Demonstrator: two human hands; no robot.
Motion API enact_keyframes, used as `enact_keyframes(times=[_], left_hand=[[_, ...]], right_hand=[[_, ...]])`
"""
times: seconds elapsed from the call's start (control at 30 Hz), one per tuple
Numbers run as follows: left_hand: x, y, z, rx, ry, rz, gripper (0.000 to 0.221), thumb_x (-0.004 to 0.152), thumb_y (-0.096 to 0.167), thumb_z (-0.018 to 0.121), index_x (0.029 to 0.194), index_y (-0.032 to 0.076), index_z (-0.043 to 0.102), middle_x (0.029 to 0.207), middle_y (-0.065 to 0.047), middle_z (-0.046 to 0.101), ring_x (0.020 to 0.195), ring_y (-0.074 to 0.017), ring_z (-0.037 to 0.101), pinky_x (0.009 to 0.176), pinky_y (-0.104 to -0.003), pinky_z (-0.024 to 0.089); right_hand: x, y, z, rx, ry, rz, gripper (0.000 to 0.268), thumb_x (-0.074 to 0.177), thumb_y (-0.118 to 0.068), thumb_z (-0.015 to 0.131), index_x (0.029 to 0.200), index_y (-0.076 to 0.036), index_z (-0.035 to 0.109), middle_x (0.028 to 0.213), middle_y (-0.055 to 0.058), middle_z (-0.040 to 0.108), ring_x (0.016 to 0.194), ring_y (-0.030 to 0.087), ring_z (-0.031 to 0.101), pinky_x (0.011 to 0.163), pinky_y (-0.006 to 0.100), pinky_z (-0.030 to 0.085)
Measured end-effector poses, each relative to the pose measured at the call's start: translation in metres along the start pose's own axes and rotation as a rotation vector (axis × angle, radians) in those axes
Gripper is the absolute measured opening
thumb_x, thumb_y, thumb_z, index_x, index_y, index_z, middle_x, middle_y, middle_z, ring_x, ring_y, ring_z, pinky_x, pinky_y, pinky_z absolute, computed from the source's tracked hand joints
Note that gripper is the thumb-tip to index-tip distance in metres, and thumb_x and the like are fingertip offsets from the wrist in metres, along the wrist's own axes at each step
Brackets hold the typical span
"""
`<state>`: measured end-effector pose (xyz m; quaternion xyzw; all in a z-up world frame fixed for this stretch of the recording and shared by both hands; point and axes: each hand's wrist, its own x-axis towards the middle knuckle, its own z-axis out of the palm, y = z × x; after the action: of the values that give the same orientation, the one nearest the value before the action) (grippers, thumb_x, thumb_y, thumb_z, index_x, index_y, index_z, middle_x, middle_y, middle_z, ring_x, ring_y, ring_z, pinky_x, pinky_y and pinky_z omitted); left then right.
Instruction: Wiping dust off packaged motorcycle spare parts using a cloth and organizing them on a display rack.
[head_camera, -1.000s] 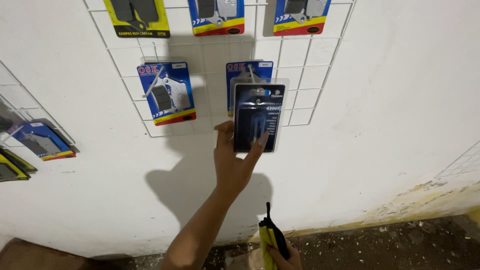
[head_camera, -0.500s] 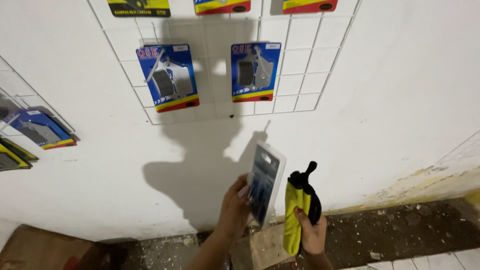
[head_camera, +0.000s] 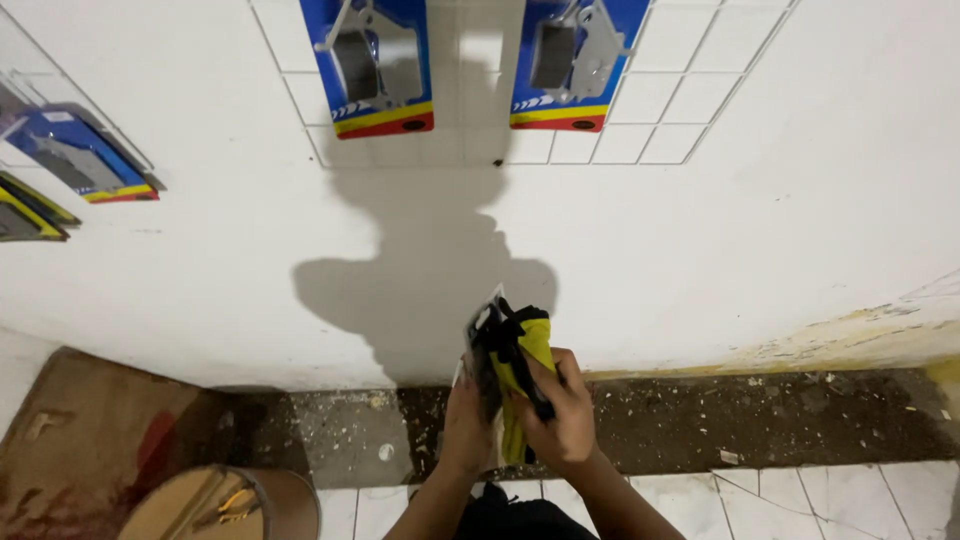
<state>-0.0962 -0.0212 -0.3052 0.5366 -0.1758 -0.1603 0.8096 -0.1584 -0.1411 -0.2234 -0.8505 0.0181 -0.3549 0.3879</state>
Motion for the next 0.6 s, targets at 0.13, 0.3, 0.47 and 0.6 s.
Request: enact_keyframes(times=[0.13,0.3,0.47,0.6], left_hand=[[-0.003,0.002,-0.009,0.606,0.067,0.133,0.058,0.087,0.019,0.059,0.142,0.003,0.048,0.124,-0.020,0.067,0.104,-0.0380,0.066,0.090,-0.044,0.051],[-0.012,-0.030,-0.013,0.516,0.079,0.017,0.054,0.090,0.024,0.056,0.139,0.002,0.052,0.122,-0.018,0.067,0.103,-0.0336,0.065,0.090,-0.041,0.051],[-0.007,-0.055,-0.024,0.376,0.111,-0.123,0.051,0.095,0.032,0.050,0.134,-0.001,0.057,0.118,-0.016,0.068,0.102,-0.0270,0.063,0.091,-0.038,0.050],[0.003,-0.072,-0.040,0.305,0.138,-0.181,0.053,0.098,0.036,0.048,0.132,-0.002,0.060,0.116,-0.015,0.068,0.101,-0.0237,0.062,0.092,-0.036,0.050]], right_hand=[[-0.020,-0.005,0.005,0.102,-0.078,-0.136,0.040,0.082,-0.009,0.076,0.121,-0.004,0.069,0.108,0.011,0.061,0.078,0.016,0.057,0.057,0.025,0.050],[-0.006,-0.001,0.010,0.114,0.053,-0.255,0.025,0.089,-0.014,0.076,0.109,0.000,0.068,0.104,0.012,0.063,0.077,0.016,0.067,0.051,0.022,0.057],[-0.002,-0.007,0.008,0.227,-0.046,-0.050,0.033,0.083,-0.023,0.080,0.106,-0.005,0.065,0.106,0.011,0.065,0.078,0.019,0.068,0.057,0.024,0.063],[0.001,-0.021,-0.001,0.177,-0.212,-0.185,0.044,0.076,-0.005,0.078,0.119,0.002,0.070,0.121,0.023,0.063,0.099,0.033,0.065,0.083,0.039,0.056]])
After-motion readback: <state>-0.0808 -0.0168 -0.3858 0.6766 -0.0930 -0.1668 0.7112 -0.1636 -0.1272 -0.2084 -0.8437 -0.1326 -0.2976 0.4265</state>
